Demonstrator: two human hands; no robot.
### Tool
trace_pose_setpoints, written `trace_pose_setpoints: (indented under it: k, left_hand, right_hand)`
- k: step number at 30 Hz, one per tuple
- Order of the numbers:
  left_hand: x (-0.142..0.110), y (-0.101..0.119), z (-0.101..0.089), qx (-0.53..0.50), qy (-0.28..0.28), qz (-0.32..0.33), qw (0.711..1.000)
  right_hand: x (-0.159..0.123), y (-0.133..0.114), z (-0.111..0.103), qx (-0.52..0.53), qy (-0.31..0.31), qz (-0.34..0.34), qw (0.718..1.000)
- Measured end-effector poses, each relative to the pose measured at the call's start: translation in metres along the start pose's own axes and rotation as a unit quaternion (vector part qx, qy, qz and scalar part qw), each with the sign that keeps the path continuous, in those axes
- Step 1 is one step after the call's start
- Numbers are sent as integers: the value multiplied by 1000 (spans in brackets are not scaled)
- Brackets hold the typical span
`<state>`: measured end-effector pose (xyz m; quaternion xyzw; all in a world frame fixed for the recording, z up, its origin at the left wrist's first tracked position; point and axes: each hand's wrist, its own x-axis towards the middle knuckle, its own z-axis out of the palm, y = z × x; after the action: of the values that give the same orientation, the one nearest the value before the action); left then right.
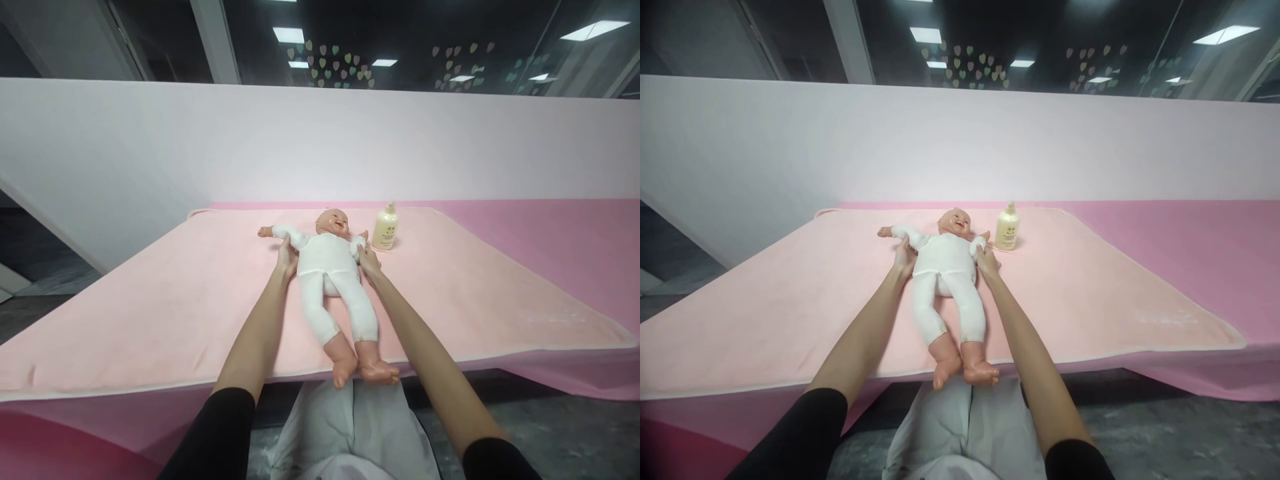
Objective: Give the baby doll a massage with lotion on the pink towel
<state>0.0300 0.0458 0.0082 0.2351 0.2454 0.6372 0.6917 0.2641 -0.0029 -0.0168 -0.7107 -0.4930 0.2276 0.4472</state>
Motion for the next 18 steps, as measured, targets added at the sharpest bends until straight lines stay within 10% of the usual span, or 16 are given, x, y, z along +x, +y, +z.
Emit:
trace_pose_setpoints:
  k: [7, 18]
  left_hand:
    - [1, -7, -8, 157, -25, -19, 987]
    - [1, -11, -7, 397, 174, 128, 892]
  right_hand:
    - [-13, -18, -4, -104, -11, -15, 994]
    - [-7, -15, -6, -158, -25, -19, 987]
